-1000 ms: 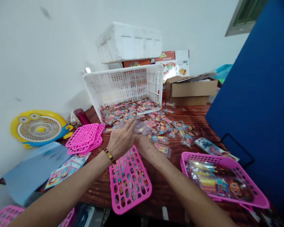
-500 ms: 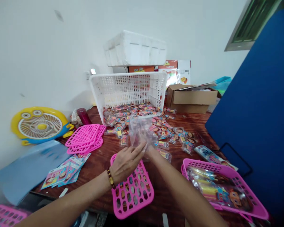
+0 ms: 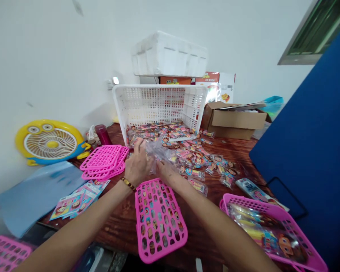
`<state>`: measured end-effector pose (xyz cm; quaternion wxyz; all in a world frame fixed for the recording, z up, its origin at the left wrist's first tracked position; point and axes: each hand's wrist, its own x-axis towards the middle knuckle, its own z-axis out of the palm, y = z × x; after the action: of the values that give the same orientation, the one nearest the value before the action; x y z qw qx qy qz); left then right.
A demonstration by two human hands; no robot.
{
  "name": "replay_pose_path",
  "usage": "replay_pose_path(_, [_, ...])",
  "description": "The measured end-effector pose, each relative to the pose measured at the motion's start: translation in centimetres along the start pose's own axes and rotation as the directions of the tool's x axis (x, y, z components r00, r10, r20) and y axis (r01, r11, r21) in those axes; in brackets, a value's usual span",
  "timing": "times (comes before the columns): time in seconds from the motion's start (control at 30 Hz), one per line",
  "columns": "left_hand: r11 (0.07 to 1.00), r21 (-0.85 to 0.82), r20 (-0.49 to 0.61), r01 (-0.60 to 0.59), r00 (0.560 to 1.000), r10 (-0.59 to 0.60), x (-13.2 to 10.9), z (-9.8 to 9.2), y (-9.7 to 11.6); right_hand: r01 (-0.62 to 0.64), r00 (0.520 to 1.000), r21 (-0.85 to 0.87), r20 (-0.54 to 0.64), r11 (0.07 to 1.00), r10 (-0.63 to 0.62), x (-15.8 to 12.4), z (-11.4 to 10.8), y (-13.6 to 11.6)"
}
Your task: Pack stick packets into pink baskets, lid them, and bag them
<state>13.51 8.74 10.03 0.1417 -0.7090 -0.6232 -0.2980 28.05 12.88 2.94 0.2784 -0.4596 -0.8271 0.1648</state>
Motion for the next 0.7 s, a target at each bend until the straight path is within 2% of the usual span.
replay_pose_path(0.1, [0.996,0.083,0.071,-0.020,0.997,0.014,0.5,0.3,0.9,0.111,0.994,-0.006,0.016,0.994,-0.110,1.3,-0.1,-0.4])
replay_pose_path(0.17, [0.984,0.159,0.133,-0.077,0.990,0.056,1.0,0.4,0.5,0.204,0.979,0.022,-0.023,0.979,-0.204,1.6,-0.6,-0.9])
replay_pose_path(0.27, [0.958,0.249,0.139,-0.141,0.984,0.108,1.9,0.1,-1.1,0.316,0.925,0.102,-0.255,0.943,-0.282,0.5,-2.0,-1.9])
replay_pose_path(0.33, [0.949,0.277,0.113,-0.152,0.986,0.125,2.2,-0.2,-2.2,0.317,0.880,0.173,-0.421,0.933,-0.221,-0.6,-3.1,-2.4])
replay_pose_path(0.4, [0.947,0.281,0.106,-0.152,0.986,0.127,2.1,0.0,-3.0,0.243,0.857,0.253,-0.508,0.936,-0.085,-1.4,-3.8,-2.6])
replay_pose_path(0.5, [0.955,0.256,0.139,-0.151,0.983,0.118,0.9,1.5,-3.7,-0.022,0.828,0.326,-0.524,0.945,0.200,-1.2,-3.8,-1.8])
replay_pose_path(0.6, [0.965,0.197,0.187,-0.176,0.972,0.139,-1.0,3.8,-4.2,-0.337,0.780,0.320,-0.431,0.885,0.453,0.0,-2.8,0.6])
replay_pose_path(0.7, [0.972,0.152,0.223,-0.180,0.964,0.144,-2.5,5.9,-5.1,-0.503,0.775,0.257,-0.288,0.825,0.562,1.1,-1.7,3.1])
